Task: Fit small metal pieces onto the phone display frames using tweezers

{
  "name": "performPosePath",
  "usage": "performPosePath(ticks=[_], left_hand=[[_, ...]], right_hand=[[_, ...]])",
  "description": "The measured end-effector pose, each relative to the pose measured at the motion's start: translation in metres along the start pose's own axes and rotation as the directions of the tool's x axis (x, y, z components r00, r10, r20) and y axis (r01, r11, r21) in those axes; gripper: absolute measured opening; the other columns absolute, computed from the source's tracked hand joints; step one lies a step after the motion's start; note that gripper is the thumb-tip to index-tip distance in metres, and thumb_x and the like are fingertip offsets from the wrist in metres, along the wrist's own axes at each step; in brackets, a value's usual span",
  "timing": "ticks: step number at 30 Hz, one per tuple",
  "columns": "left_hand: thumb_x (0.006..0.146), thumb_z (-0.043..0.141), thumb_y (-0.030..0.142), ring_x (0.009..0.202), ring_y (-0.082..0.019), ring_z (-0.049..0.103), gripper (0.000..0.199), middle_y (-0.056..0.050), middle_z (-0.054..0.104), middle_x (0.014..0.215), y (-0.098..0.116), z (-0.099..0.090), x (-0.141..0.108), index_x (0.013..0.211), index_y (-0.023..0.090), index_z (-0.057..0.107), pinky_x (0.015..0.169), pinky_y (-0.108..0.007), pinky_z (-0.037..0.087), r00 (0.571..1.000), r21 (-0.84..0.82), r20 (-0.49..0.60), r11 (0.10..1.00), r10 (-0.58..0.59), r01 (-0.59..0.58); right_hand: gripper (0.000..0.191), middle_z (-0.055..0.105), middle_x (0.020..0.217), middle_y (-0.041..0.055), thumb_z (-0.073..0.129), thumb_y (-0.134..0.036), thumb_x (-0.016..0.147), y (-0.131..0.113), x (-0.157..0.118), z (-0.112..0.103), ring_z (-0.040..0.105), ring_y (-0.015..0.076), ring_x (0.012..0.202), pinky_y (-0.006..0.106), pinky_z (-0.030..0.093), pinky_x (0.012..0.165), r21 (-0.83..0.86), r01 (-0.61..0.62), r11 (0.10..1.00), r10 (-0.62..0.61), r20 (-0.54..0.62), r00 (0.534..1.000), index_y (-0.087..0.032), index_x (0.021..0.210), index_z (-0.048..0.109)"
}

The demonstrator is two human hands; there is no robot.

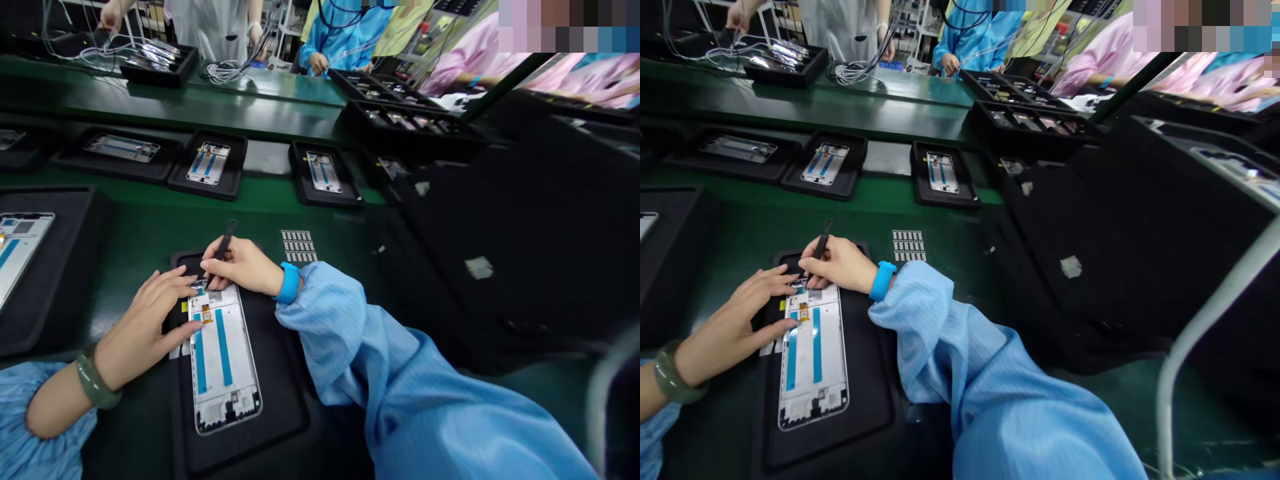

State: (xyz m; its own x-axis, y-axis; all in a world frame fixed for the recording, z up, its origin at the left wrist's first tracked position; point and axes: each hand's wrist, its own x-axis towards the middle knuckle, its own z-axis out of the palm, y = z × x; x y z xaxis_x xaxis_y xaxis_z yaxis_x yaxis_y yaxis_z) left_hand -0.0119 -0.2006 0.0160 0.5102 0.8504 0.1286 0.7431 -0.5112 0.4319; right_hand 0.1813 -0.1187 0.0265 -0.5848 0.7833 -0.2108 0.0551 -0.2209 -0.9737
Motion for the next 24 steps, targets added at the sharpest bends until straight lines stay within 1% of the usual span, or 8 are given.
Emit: performPosePath(ticks=[8, 12, 18, 21, 24], left_hand=[[0.080, 0.053, 0.047, 0.130, -0.024, 0.033, 0.042, -0.006, 0.052, 0.127, -0.0011, 0.0011, 0.0004, 0.114, 0.024, 0.045, 0.108, -0.051, 0.023, 1.000, 0.008, -0.003, 1.000, 0.015, -0.015], [0.080, 0.053, 0.047, 0.130, -0.025, 0.032, 0.042, -0.007, 0.052, 0.127, -0.0006, 0.0007, 0.0003, 0.115, 0.024, 0.045, 0.108, -0.052, 0.023, 1.000, 0.011, 0.006, 1.000, 0.011, -0.011], [0.082, 0.052, 0.045, 0.130, -0.026, 0.032, 0.041, -0.008, 0.052, 0.126, 0.0000, 0.0002, 0.0002, 0.116, 0.024, 0.045, 0.107, -0.055, 0.023, 1.000, 0.011, 0.013, 1.000, 0.003, -0.003], [0.082, 0.051, 0.044, 0.130, -0.027, 0.033, 0.039, -0.008, 0.053, 0.125, 0.0000, 0.0004, 0.0003, 0.116, 0.024, 0.046, 0.106, -0.056, 0.024, 1.000, 0.009, 0.006, 1.000, 0.009, -0.009], [0.083, 0.051, 0.043, 0.130, -0.026, 0.033, 0.038, -0.008, 0.053, 0.124, -0.0006, 0.0004, 0.0000, 0.115, 0.024, 0.048, 0.106, -0.054, 0.025, 1.000, 0.021, 0.011, 0.999, 0.027, -0.027]], right_hand=[[0.013, 0.058, 0.062, -0.0032, 0.060, -0.018, 0.078, 0.0036, 0.0004, 0.0006, 0.063, 0.0074, 0.052, 0.015, 0.053, 0.047, -0.034, 0.033, 0.999, -0.033, -0.001, 0.999, -0.014, 0.085, 0.050], [0.014, 0.058, 0.063, -0.0032, 0.060, -0.019, 0.078, 0.0039, -0.0002, 0.0003, 0.063, 0.0072, 0.051, 0.015, 0.053, 0.047, -0.013, 0.035, 0.999, -0.035, -0.006, 0.999, -0.014, 0.085, 0.050], [0.014, 0.059, 0.064, -0.0022, 0.060, -0.021, 0.078, 0.0041, 0.0004, -0.0001, 0.063, 0.0074, 0.051, 0.015, 0.053, 0.047, -0.020, 0.035, 0.999, -0.035, 0.003, 0.999, -0.014, 0.084, 0.050], [0.016, 0.059, 0.064, -0.0017, 0.060, -0.024, 0.078, 0.0064, 0.0001, -0.0002, 0.063, 0.0082, 0.052, 0.017, 0.054, 0.049, -0.070, 0.052, 0.996, -0.052, 0.000, 0.999, -0.014, 0.085, 0.050], [0.020, 0.060, 0.063, -0.0020, 0.059, -0.031, 0.079, 0.0070, -0.0040, -0.0005, 0.064, 0.0102, 0.056, 0.021, 0.055, 0.054, -0.192, 0.125, 0.973, -0.124, 0.016, 0.992, -0.015, 0.089, 0.050]])
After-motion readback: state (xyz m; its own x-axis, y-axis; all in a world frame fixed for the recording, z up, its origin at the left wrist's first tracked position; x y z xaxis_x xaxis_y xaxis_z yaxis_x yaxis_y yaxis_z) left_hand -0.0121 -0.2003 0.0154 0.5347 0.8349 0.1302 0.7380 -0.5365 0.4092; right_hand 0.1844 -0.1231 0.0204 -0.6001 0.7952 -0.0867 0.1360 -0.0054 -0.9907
